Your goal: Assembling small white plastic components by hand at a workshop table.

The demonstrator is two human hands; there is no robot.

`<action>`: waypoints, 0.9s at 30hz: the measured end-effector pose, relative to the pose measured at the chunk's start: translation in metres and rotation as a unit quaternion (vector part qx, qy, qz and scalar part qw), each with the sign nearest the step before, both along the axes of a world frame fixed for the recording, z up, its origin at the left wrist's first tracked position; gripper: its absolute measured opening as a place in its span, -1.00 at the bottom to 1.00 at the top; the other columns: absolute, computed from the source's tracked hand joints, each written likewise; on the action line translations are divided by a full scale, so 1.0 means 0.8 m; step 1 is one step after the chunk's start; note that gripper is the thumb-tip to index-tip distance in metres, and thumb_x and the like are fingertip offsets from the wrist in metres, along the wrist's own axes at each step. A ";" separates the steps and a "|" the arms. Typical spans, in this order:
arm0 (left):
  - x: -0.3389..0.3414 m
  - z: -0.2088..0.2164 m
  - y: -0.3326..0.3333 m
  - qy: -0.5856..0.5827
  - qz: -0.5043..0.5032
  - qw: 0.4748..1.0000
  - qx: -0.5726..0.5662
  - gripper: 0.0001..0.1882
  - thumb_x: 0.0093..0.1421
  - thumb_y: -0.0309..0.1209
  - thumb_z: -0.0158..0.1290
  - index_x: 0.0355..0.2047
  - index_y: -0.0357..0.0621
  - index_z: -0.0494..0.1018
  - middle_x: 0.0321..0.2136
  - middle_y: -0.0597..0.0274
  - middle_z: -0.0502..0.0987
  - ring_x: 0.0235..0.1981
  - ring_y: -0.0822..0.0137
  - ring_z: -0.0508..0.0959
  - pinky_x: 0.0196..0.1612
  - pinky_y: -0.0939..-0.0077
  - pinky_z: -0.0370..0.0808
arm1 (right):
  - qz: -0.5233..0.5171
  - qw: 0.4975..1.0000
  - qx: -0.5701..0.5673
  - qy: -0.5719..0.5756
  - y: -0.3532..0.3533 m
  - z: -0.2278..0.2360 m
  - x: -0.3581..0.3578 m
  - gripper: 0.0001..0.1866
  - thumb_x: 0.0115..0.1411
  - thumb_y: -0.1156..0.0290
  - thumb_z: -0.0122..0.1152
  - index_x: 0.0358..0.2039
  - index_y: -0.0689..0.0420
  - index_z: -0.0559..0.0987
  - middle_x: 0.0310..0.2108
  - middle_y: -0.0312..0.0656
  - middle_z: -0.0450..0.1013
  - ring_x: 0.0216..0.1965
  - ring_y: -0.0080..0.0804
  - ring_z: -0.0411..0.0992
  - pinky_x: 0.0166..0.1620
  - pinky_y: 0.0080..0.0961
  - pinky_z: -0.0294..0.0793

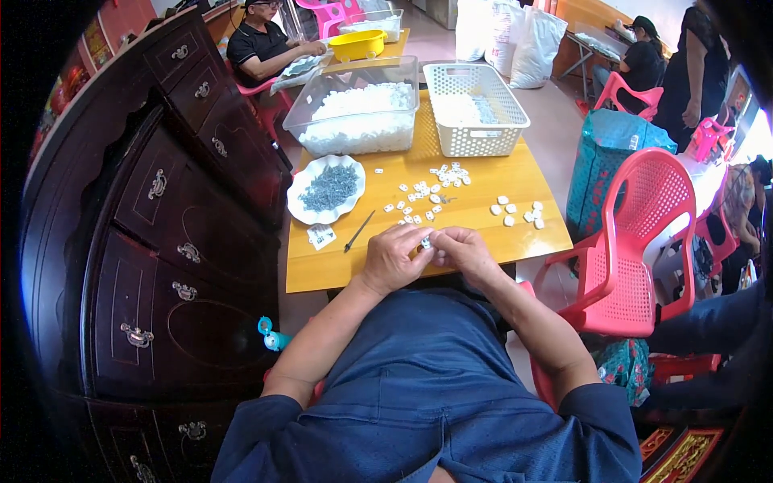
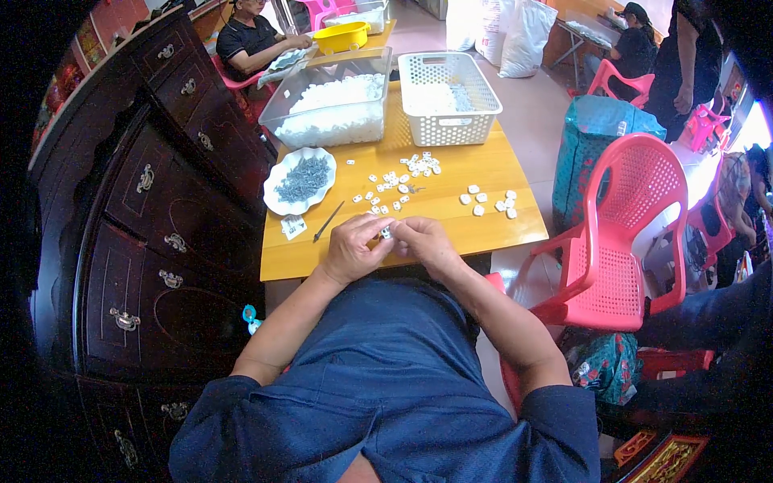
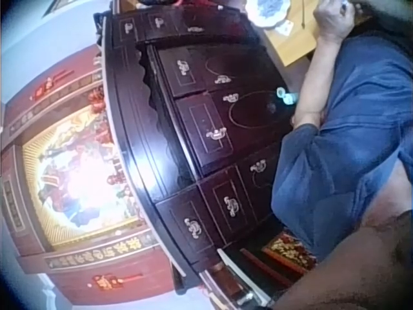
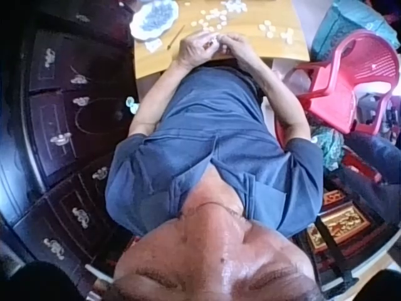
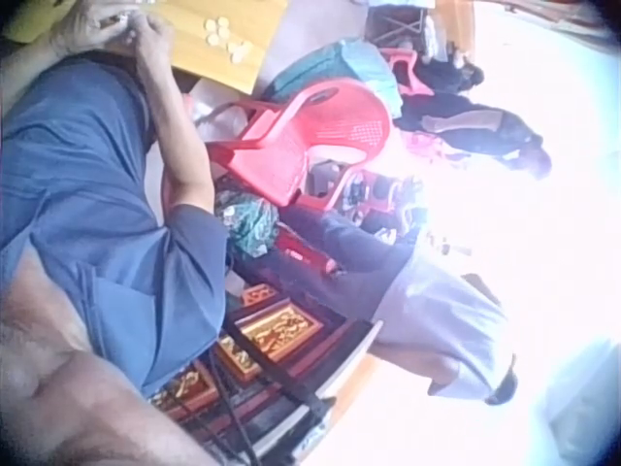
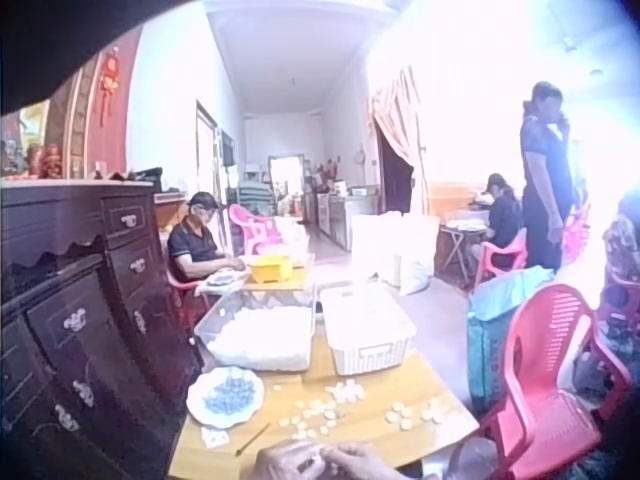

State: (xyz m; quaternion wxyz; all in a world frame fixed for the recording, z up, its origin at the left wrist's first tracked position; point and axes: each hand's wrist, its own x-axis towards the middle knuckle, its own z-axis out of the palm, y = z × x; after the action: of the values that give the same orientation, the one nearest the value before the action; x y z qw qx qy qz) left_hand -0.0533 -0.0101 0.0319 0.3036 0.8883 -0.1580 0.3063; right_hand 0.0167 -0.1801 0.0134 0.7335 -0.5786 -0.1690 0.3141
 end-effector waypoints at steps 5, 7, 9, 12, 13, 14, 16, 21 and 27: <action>-0.001 0.000 0.000 -0.002 0.000 1.000 0.003 -0.72 0.04 -0.47 0.25 -0.20 -0.26 0.61 -0.33 0.02 0.65 -0.31 0.07 0.66 -0.23 0.34 0.60 | -0.002 1.000 -0.005 -0.003 0.001 -0.003 0.001 -0.69 0.34 0.25 0.19 -0.50 0.16 0.57 -0.55 -0.36 0.44 -0.48 -0.62 0.36 -0.35 -0.64 0.34; -0.001 0.001 0.000 0.002 0.001 1.000 0.004 -0.73 0.04 -0.47 0.25 -0.21 -0.26 0.61 -0.34 0.02 0.65 -0.32 0.07 0.66 -0.23 0.34 0.60 | -0.004 1.000 -0.001 -0.003 0.001 -0.005 0.000 -0.69 0.34 0.26 0.19 -0.50 0.16 0.57 -0.55 -0.35 0.45 -0.48 -0.63 0.36 -0.35 -0.64 0.34; -0.002 0.001 0.000 0.001 0.004 1.000 0.016 -0.74 0.05 -0.46 0.24 -0.21 -0.25 0.61 -0.34 0.03 0.65 -0.32 0.07 0.66 -0.25 0.33 0.60 | -0.006 1.000 0.004 -0.003 0.002 -0.006 0.000 -0.69 0.34 0.26 0.19 -0.49 0.16 0.58 -0.55 -0.35 0.45 -0.48 -0.63 0.36 -0.36 -0.64 0.34; -0.002 -0.002 0.001 0.001 0.003 1.000 0.017 -0.74 0.06 -0.45 0.24 -0.21 -0.24 0.61 -0.35 0.04 0.65 -0.33 0.07 0.65 -0.26 0.33 0.59 | -0.005 1.000 -0.003 -0.006 0.002 -0.007 0.000 -0.71 0.34 0.27 0.19 -0.48 0.17 0.58 -0.55 -0.35 0.45 -0.48 -0.64 0.36 -0.37 -0.66 0.33; -0.002 -0.003 0.001 0.001 0.003 1.000 0.018 -0.74 0.06 -0.45 0.24 -0.21 -0.24 0.61 -0.35 0.04 0.65 -0.33 0.07 0.65 -0.26 0.33 0.59 | -0.008 1.000 -0.004 -0.009 0.002 -0.007 -0.002 -0.71 0.34 0.26 0.19 -0.47 0.17 0.59 -0.55 -0.35 0.45 -0.48 -0.64 0.36 -0.37 -0.66 0.33; -0.001 -0.004 0.002 -0.004 0.001 1.000 0.019 -0.75 0.07 -0.45 0.25 -0.21 -0.25 0.61 -0.35 0.03 0.64 -0.34 0.07 0.65 -0.27 0.33 0.59 | -0.011 1.000 -0.005 -0.011 0.002 -0.006 -0.002 -0.71 0.34 0.26 0.19 -0.47 0.18 0.59 -0.55 -0.35 0.45 -0.49 -0.64 0.36 -0.38 -0.66 0.32; 0.001 -0.007 0.002 -0.008 0.000 1.000 0.021 -0.75 0.08 -0.44 0.25 -0.21 -0.26 0.61 -0.35 0.03 0.64 -0.35 0.08 0.65 -0.28 0.34 0.59 | -0.015 1.000 -0.011 -0.020 0.003 -0.005 -0.002 -0.70 0.35 0.26 0.18 -0.47 0.18 0.59 -0.55 -0.36 0.45 -0.49 -0.64 0.35 -0.39 -0.66 0.32; 0.001 0.005 -0.008 0.061 -0.024 0.995 -0.073 -0.73 0.09 -0.45 0.26 -0.18 -0.25 0.60 -0.38 0.03 0.63 -0.43 0.13 0.63 -0.33 0.45 0.57 | -0.015 0.995 -0.067 -0.076 -0.011 -0.011 0.023 -0.74 0.35 0.31 0.17 -0.39 0.21 0.64 -0.48 -0.34 0.54 -0.46 -0.66 0.42 -0.32 -0.67 0.43; 0.026 0.006 0.014 0.097 0.014 0.995 -0.001 -0.81 0.12 -0.38 0.22 -0.29 -0.21 0.64 -0.42 0.09 0.61 -0.47 0.16 0.61 -0.34 0.38 0.54 | -0.097 0.875 -0.319 -0.351 -0.053 0.022 0.064 -0.60 0.21 0.09 0.08 -0.37 0.19 0.66 -0.42 0.14 0.56 -0.32 0.08 0.57 -0.19 -0.09 0.53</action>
State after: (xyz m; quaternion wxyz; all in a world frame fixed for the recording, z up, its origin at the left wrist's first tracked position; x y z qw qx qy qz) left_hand -0.0323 0.0011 0.0369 0.3137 0.9157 -0.1157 0.2229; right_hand 0.0675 -0.2225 0.0306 0.4284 -0.8669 -0.2491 0.0545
